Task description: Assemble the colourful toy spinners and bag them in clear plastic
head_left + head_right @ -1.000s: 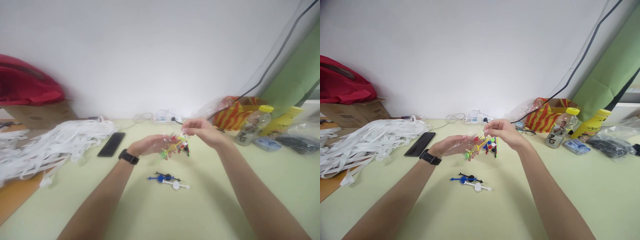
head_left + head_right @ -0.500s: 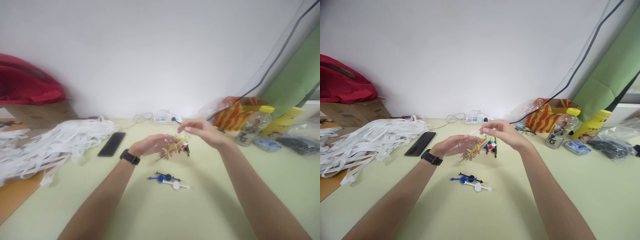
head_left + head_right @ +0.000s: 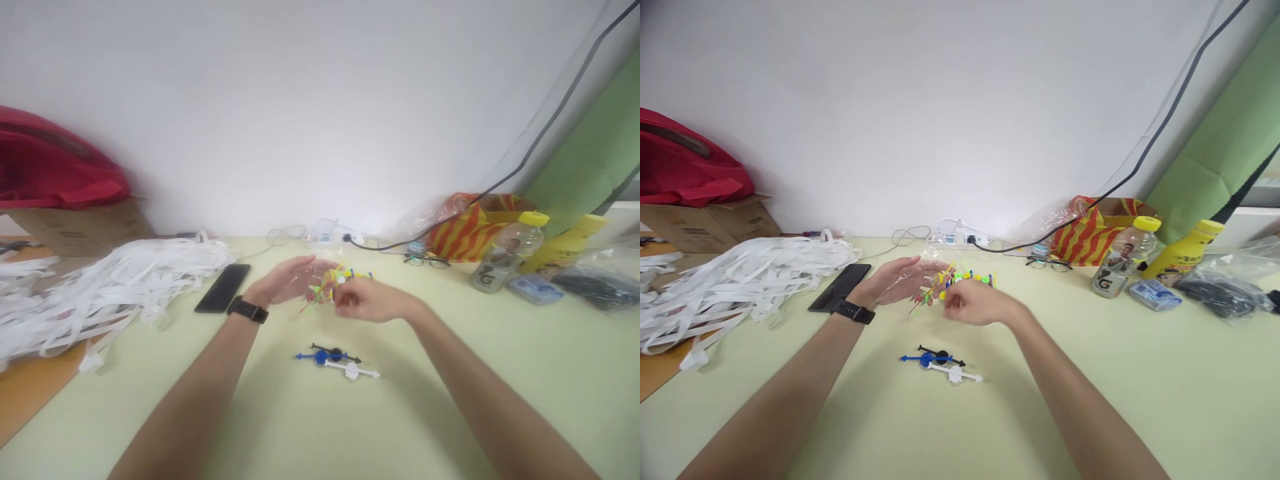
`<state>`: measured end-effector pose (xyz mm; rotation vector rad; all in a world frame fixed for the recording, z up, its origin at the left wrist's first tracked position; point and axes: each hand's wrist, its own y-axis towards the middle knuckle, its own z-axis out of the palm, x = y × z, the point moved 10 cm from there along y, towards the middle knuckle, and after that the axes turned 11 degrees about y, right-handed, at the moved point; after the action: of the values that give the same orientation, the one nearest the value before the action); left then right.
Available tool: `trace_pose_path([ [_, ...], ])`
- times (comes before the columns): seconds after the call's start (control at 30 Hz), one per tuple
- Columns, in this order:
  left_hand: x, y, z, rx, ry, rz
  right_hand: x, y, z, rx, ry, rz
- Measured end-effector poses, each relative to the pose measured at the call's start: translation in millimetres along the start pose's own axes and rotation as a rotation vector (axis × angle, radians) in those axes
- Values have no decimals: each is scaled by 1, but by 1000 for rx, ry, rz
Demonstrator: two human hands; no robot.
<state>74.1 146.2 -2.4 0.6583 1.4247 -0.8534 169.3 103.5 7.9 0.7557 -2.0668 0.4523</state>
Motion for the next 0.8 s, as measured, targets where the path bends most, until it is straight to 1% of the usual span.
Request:
trace_pose_path([
  [0.03, 1, 0, 0, 1, -1, 3, 3, 5, 21, 62, -2, -11],
  [0.1, 1, 1, 2, 17, -5, 13, 2, 13, 60, 186, 21, 28],
  [0.13, 1, 1, 3, 26, -8, 16, 1, 16, 73, 219, 41, 42],
  [0.17, 1, 2, 3, 31, -9, 16, 0, 18, 82, 230, 66, 45],
  [0.23, 1, 1, 1, 27, -8, 17, -1, 21, 90, 222, 115, 40],
  [0.4, -4, -1, -2, 29, -13, 39, -4, 22, 80, 179, 207, 31],
  [0.6, -3, -3, -2, 37, -4, 23, -5, 23, 71, 192, 281, 32],
  [0.7, -4, -4, -4, 30, -8, 31, -6, 20, 53, 146, 260, 34],
  [0.8, -4, -6, -6, 25, -14, 22, -1, 12, 23, 66, 327, 9],
])
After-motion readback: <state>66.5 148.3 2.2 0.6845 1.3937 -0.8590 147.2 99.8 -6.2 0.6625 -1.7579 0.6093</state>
